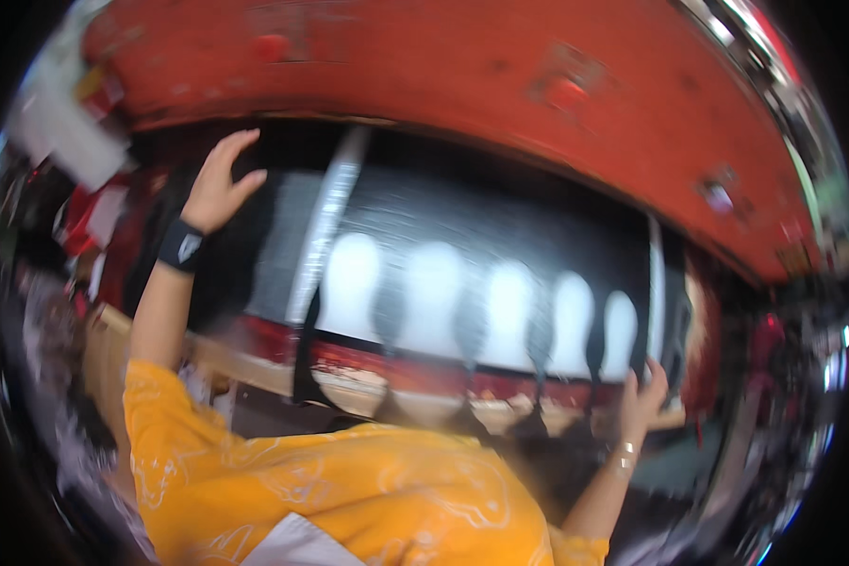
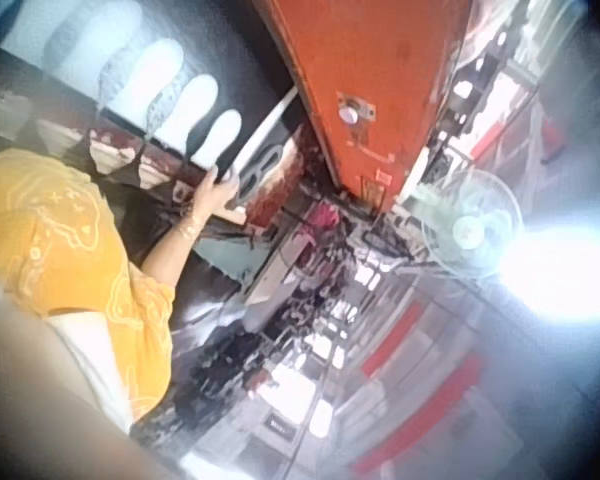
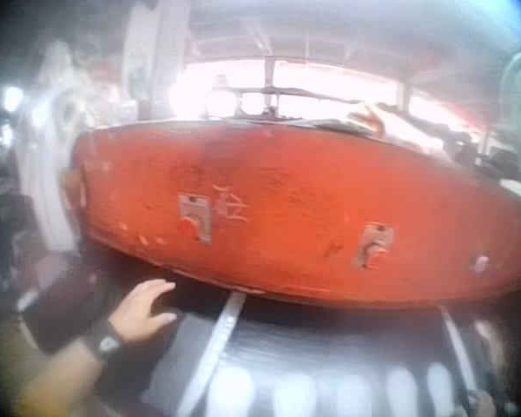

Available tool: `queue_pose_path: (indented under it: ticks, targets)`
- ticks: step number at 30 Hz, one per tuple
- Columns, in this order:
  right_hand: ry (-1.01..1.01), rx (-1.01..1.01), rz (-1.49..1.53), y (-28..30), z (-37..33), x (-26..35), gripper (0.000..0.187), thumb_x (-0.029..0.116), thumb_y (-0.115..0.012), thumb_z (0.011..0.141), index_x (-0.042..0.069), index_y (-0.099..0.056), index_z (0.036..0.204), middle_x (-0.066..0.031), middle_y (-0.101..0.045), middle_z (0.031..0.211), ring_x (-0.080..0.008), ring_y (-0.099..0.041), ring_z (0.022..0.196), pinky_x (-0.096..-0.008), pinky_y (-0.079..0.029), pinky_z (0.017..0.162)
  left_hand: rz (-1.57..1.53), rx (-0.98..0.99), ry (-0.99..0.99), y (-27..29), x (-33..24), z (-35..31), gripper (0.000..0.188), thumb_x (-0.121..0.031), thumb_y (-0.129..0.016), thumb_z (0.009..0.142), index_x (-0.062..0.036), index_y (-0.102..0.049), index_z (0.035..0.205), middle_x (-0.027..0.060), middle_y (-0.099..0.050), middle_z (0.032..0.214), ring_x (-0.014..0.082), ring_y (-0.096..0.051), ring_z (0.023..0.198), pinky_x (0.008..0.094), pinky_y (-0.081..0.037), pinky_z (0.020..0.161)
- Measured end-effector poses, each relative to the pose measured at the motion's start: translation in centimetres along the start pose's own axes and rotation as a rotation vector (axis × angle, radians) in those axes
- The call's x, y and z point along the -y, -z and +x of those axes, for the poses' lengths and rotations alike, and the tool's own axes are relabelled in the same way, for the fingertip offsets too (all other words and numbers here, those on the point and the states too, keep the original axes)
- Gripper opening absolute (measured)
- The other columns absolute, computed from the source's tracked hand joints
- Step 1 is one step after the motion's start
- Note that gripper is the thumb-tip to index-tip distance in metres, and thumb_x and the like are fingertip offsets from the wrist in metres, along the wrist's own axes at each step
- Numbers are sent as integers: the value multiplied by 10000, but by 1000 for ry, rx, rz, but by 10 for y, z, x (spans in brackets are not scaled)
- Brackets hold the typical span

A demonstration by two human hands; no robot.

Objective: The person feeds black rubber insoles into a red roller machine, presses a button to activate it, and removes the processed parts. They repeat this cycle multiple times, stacking the finished insoles on a nearby table.

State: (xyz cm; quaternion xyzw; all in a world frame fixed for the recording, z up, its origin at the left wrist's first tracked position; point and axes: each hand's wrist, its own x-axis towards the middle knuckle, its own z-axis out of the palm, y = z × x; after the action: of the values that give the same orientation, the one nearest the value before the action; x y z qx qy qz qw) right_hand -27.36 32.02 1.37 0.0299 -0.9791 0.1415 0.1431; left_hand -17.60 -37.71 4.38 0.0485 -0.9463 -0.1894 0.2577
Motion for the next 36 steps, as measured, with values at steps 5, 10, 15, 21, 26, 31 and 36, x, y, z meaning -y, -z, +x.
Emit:
queue_pose_path:
  ticks: [5,10,15,21,26,31,36]
  targets:
    - [-146,-36,220,-28,-24,-35,631,199,-660,852,-29,-386,1372,-245,-454,1341,-341,-453,1250,-395,-350,1058,-188,369,-303,-85,-163,-19,649,-278,-712,785,-129,-466,1367,206,-393,1423,398,-338,1336,530,-261,1099]
    - [-151,-21,414,-18,-25,-20,622,146,-678,835,-30,-398,1361,-219,-462,1343,-306,-466,1244,-375,-352,1073,40,504,-295,-121,-190,-21,618,-380,-641,821,-144,-478,1368,164,-365,1465,354,-293,1376,564,-137,1124]
    - [-129,23,504,3,-21,-21,595,176,-730,801,-7,-476,1307,-143,-509,1205,-247,-525,1109,-327,-427,969,18,463,-331,-125,-167,-16,564,-257,-628,818,-141,-497,1354,106,-411,1457,308,-326,1375,516,-156,1138]
    - [-67,-20,724,13,-13,-79,329,143,-684,835,26,-616,1134,-110,-586,1073,-221,-596,922,-302,-475,847,112,463,-192,-128,-181,-18,517,-182,-593,853,-139,-492,1357,88,-427,1455,285,-317,1395,504,-160,1143]
    - [-298,-209,657,25,-8,-156,211,97,-645,859,27,-658,1057,-101,-637,966,-186,-607,841,-278,-478,763,7,374,-32,-136,-219,-16,573,-129,-611,857,-68,-423,1395,142,-434,1436,312,-341,1374,412,-239,1132]
    - [-190,-448,516,21,-48,-229,105,59,-598,891,19,-654,971,-73,-639,937,-181,-609,903,-275,-469,822,-182,232,-69,-153,-341,-10,538,-66,-574,877,-7,-413,1387,157,-446,1421,271,-394,1337,370,-264,1115]
    - [-485,-473,582,22,-100,-286,111,54,-607,879,25,-662,971,-68,-639,931,-160,-611,867,-266,-478,788,-737,534,-300,-190,-542,-32,499,-69,-594,796,20,-521,1281,211,-508,1332,319,-447,1285,418,-313,1086]
